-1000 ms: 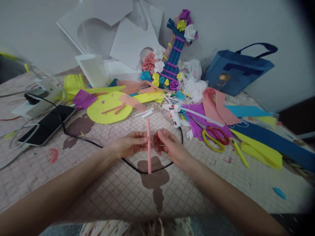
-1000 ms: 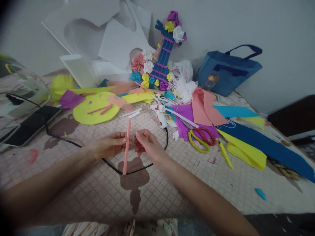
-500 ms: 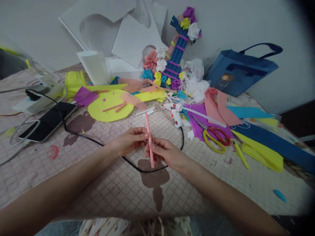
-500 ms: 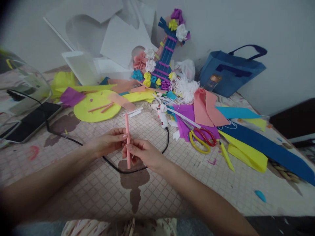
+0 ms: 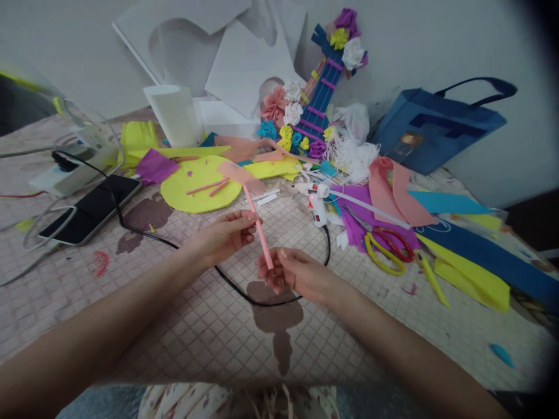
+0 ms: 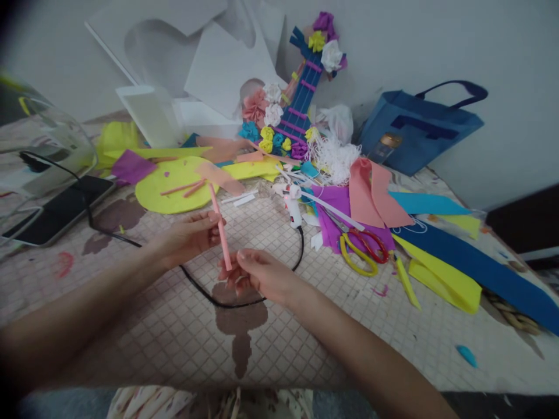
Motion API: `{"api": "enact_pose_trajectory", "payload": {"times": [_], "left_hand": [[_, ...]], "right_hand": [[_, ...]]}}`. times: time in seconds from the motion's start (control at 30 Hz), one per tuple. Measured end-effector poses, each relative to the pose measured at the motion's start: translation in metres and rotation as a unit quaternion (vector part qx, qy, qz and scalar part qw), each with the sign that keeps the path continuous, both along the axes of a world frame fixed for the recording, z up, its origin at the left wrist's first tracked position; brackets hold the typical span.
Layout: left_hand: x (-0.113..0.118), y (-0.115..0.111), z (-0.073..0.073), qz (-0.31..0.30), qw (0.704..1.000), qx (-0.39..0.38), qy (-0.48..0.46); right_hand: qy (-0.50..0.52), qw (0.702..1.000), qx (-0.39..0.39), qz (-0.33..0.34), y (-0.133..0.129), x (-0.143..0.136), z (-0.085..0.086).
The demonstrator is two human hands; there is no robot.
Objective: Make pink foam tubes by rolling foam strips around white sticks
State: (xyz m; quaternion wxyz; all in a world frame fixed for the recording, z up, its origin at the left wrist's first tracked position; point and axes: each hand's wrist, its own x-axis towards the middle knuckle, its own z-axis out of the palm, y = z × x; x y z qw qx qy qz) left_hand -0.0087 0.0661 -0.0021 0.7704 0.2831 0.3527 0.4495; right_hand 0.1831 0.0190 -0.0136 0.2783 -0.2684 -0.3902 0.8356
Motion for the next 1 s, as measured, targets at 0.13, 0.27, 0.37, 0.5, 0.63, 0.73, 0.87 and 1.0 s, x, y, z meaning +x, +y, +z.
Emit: {"api": "enact_pose_trajectory", "payload": {"times": [0.13, 0.27, 0.37, 0.5, 0.63, 0.73, 0.87, 1.0], "left_hand": [[0.005, -0.007, 0.0, -0.018, 1.0, 0.009, 0.01], [0.009, -0.012, 0.0, -0.039, 0.999, 0.032, 0.009], [0.011, -0.015, 0.001, -0.05, 0.998, 0.036, 0.01], [0.014, -0.018, 0.004, -0.056, 0.998, 0.025, 0.016], [0.015, -0.018, 0.004, -0.043, 0.999, 0.015, 0.011], [0.014, -0.016, 0.0, -0.038, 0.999, 0.016, 0.002], [0.012, -0.014, -0.002, -0.051, 0.999, 0.017, 0.007], [0.011, -0.016, -0.003, -0.06, 0.998, 0.033, 0.01]], "right_hand": [[0.006, 1.0, -0.03, 0.0, 0.001, -0.001, 0.0], [0.001, 0.999, -0.043, 0.003, -0.001, -0.003, 0.002], [0.007, 0.999, -0.046, -0.001, -0.001, -0.003, 0.001], [-0.006, 0.999, -0.031, -0.008, -0.001, -0.004, 0.002], [-0.015, 1.0, -0.011, -0.017, -0.003, -0.004, 0.005], [-0.01, 1.0, -0.005, -0.002, -0.003, -0.004, 0.006], [-0.005, 1.0, -0.016, -0.019, -0.002, -0.003, 0.007], [-0.061, 0.996, -0.003, -0.067, -0.003, -0.004, 0.006]]}}
